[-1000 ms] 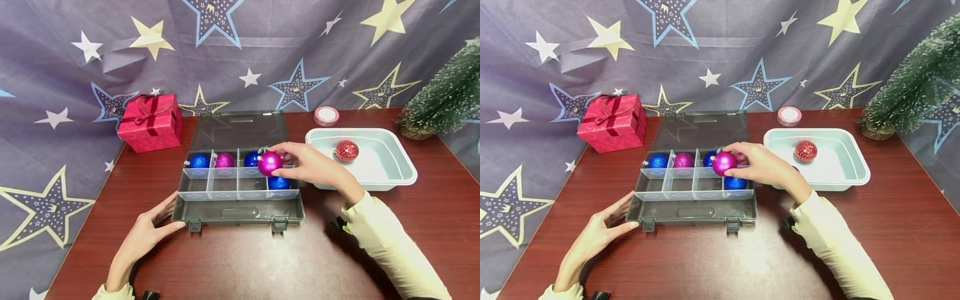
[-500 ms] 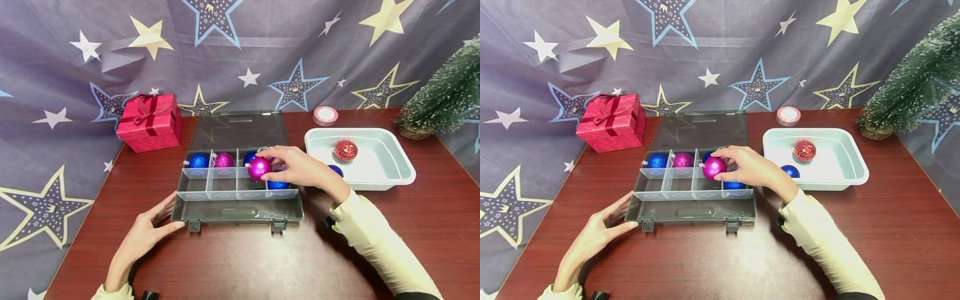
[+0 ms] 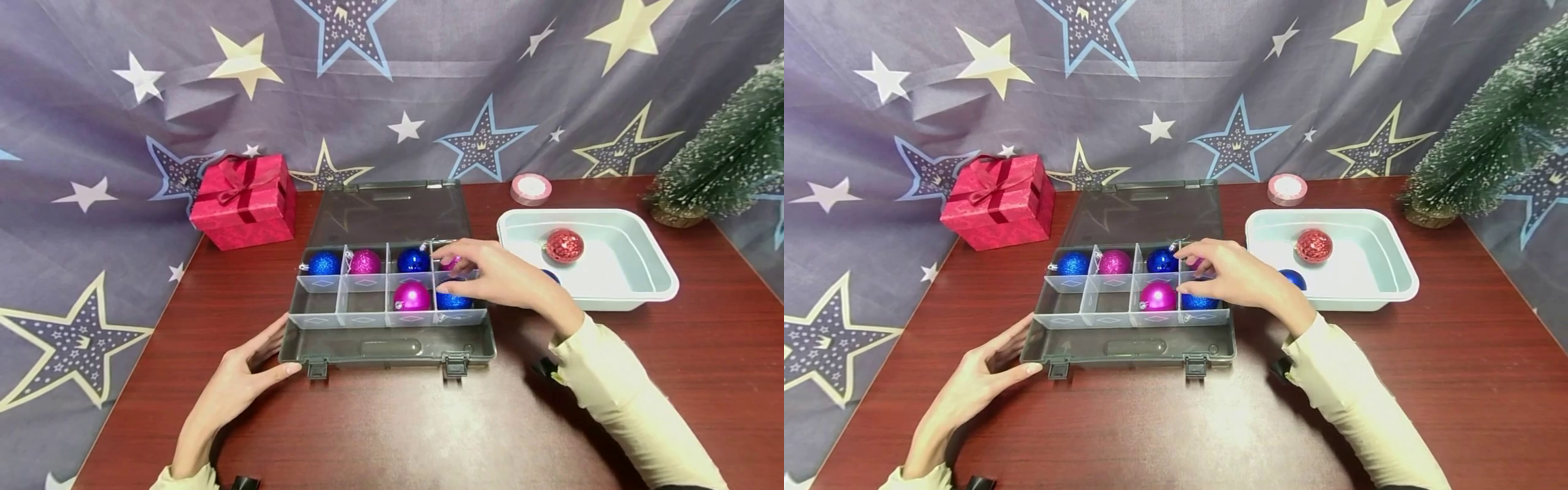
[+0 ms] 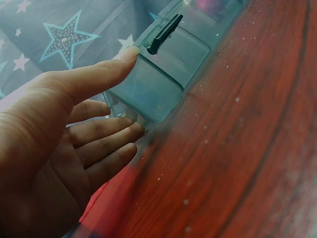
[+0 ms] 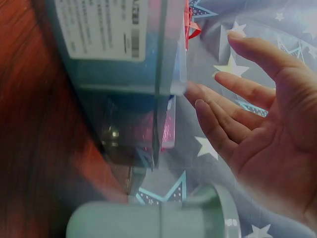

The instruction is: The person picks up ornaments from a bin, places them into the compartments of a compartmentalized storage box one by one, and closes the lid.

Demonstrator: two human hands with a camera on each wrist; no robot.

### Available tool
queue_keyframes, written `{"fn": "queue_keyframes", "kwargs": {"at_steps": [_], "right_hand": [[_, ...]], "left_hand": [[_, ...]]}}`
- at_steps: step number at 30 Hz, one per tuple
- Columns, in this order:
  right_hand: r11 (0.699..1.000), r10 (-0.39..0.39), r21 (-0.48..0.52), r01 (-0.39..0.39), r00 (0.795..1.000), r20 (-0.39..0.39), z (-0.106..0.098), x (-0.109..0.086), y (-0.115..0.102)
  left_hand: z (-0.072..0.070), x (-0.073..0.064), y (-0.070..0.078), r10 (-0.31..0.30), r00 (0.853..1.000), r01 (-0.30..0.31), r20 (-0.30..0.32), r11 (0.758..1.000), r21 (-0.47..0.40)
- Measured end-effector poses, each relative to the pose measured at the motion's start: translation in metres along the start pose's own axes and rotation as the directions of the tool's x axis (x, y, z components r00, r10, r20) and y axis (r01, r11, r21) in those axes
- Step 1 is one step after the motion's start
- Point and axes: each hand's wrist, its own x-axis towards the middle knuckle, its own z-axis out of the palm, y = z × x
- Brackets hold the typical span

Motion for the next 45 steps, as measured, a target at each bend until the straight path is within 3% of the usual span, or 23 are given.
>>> {"fn": "queue_keyframes", "kwargs": {"at_steps": [10, 16, 24, 31, 37, 45], "right_hand": [[0.999, 0.038, -0.005, -0.039, 0.995, -0.094, -0.02, -0.025, 0.012], [0.998, 0.012, -0.06, -0.023, 0.985, -0.169, -0.036, -0.046, 0.021], [0.99, 0.116, -0.049, -0.131, 0.964, -0.24, -0.057, -0.076, 0.037], [0.98, 0.159, -0.07, -0.188, 0.941, -0.3, -0.068, -0.094, 0.058], [0.966, 0.236, -0.035, -0.257, 0.925, -0.297, -0.077, -0.106, 0.074], [0.932, 0.327, -0.065, -0.356, 0.905, -0.272, -0.083, -0.113, 0.088]], "left_hand": [[-0.001, -0.001, 0.0, 0.018, 1.0, -0.018, -0.006, 1.0, -0.009], [0.0, 0.0, 0.001, 0.021, 1.0, -0.021, 0.0, 1.0, -0.018], [0.0, -0.001, 0.001, 0.025, 1.0, -0.025, 0.001, 0.999, -0.028], [0.0, -0.001, 0.001, 0.014, 1.0, -0.014, 0.002, 1.0, -0.026], [-0.001, -0.001, 0.001, 0.015, 1.0, -0.015, 0.003, 1.0, -0.021], [0.0, 0.0, 0.002, 0.013, 1.0, -0.013, 0.005, 1.0, -0.016]]}}
